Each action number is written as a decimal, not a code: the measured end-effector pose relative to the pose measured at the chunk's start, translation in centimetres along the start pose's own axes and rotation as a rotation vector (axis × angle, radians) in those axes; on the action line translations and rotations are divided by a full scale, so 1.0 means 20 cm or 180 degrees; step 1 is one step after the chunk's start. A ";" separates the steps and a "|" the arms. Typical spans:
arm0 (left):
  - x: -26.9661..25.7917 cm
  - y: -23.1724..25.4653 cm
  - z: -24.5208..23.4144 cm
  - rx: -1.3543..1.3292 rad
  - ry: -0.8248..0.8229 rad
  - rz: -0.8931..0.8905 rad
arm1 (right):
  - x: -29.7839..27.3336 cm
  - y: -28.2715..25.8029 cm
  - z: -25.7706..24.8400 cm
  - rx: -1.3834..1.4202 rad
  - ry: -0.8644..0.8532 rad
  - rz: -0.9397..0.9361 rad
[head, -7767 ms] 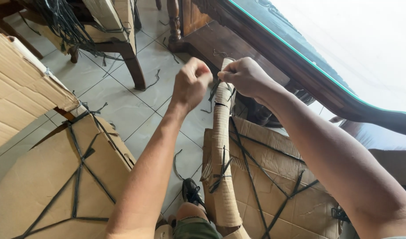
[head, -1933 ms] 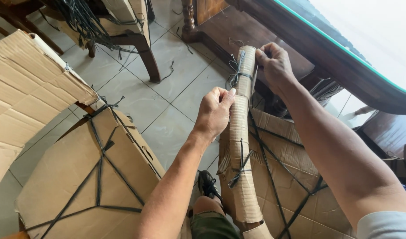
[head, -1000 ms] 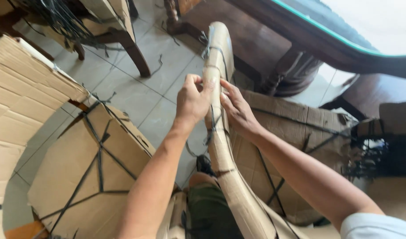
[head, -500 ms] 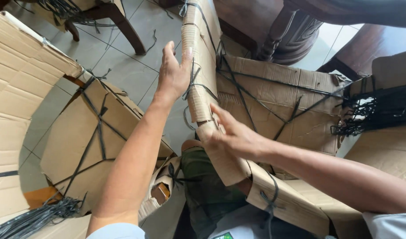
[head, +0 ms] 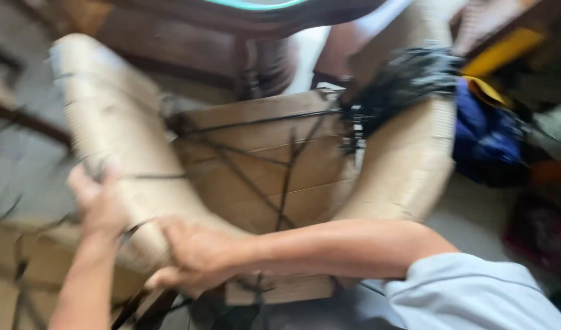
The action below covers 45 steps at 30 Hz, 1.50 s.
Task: Tying cardboard padding to wooden chairs using plastic strips to protect them for transport.
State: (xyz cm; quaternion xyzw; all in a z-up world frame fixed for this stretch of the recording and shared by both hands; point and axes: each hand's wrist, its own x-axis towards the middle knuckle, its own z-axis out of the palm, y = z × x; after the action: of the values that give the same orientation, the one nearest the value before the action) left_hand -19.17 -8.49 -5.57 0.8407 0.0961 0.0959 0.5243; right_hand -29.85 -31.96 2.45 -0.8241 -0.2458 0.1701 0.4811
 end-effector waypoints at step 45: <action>-0.22 0.44 -0.11 -0.0064 0.0230 -0.0076 | -0.66 0.50 -2.40 -0.4134 0.2640 0.0116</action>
State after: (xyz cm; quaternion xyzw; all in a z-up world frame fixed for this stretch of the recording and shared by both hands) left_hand -23.39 -11.52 3.00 0.8301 0.1241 0.1209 0.5300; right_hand -13.36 -77.76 17.23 -0.9415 -0.0823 -0.3232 -0.0492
